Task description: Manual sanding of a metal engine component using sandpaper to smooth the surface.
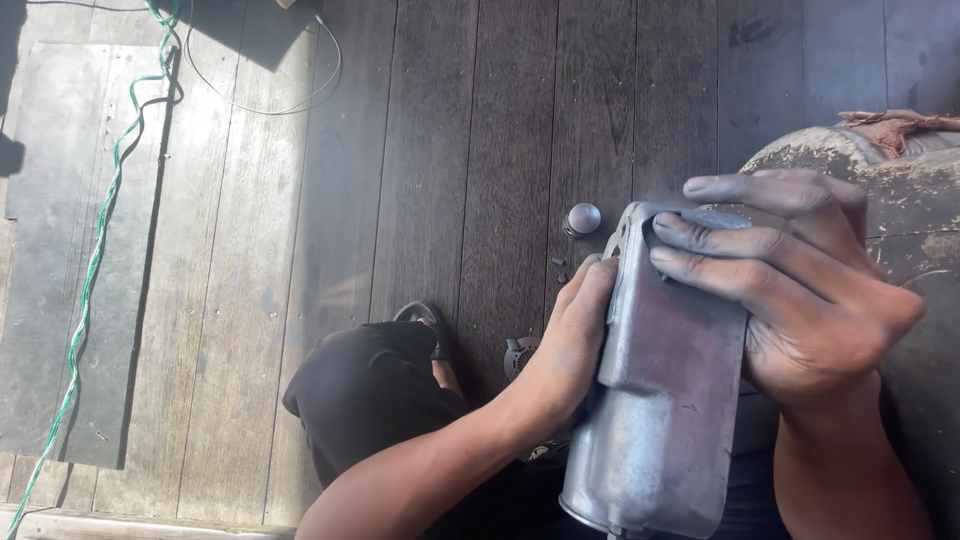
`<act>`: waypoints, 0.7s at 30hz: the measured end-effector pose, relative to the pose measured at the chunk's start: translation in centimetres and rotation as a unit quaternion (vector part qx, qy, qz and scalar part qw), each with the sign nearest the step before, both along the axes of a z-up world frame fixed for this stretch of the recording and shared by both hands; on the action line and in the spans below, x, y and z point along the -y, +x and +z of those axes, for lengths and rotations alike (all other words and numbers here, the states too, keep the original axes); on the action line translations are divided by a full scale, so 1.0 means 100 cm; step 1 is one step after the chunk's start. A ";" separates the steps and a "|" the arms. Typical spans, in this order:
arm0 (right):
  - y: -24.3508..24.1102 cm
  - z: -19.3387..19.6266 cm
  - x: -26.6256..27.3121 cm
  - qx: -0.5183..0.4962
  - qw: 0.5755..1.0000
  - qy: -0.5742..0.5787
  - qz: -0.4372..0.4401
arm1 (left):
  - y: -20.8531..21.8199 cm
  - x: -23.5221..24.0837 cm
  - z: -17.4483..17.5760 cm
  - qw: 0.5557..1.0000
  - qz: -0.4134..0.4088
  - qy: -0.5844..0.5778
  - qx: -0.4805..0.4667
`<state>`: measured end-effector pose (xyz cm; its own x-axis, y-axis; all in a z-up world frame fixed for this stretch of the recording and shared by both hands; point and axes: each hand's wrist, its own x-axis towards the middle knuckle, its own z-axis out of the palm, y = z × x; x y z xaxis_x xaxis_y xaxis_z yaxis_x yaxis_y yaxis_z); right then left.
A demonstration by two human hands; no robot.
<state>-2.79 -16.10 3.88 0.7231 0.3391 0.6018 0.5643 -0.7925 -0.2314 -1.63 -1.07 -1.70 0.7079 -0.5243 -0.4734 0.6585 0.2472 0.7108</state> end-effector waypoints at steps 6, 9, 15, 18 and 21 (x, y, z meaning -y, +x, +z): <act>0.001 -0.010 0.020 0.012 0.996 0.083 0.044 | 0.005 -0.003 0.012 0.995 -0.055 -0.035 -0.078; 0.001 -0.005 0.015 0.017 0.996 0.087 0.016 | 0.008 -0.007 0.021 0.990 -0.062 -0.021 -0.122; 0.009 0.007 0.016 0.030 0.997 0.074 0.011 | 0.012 -0.007 0.025 0.976 -0.011 0.042 -0.214; 0.009 0.006 0.017 0.026 0.997 0.073 0.024 | 0.012 -0.009 0.020 0.970 0.020 0.052 -0.235; 0.008 0.006 0.018 0.019 0.997 0.065 0.032 | 0.011 -0.007 0.011 0.968 0.008 0.055 -0.243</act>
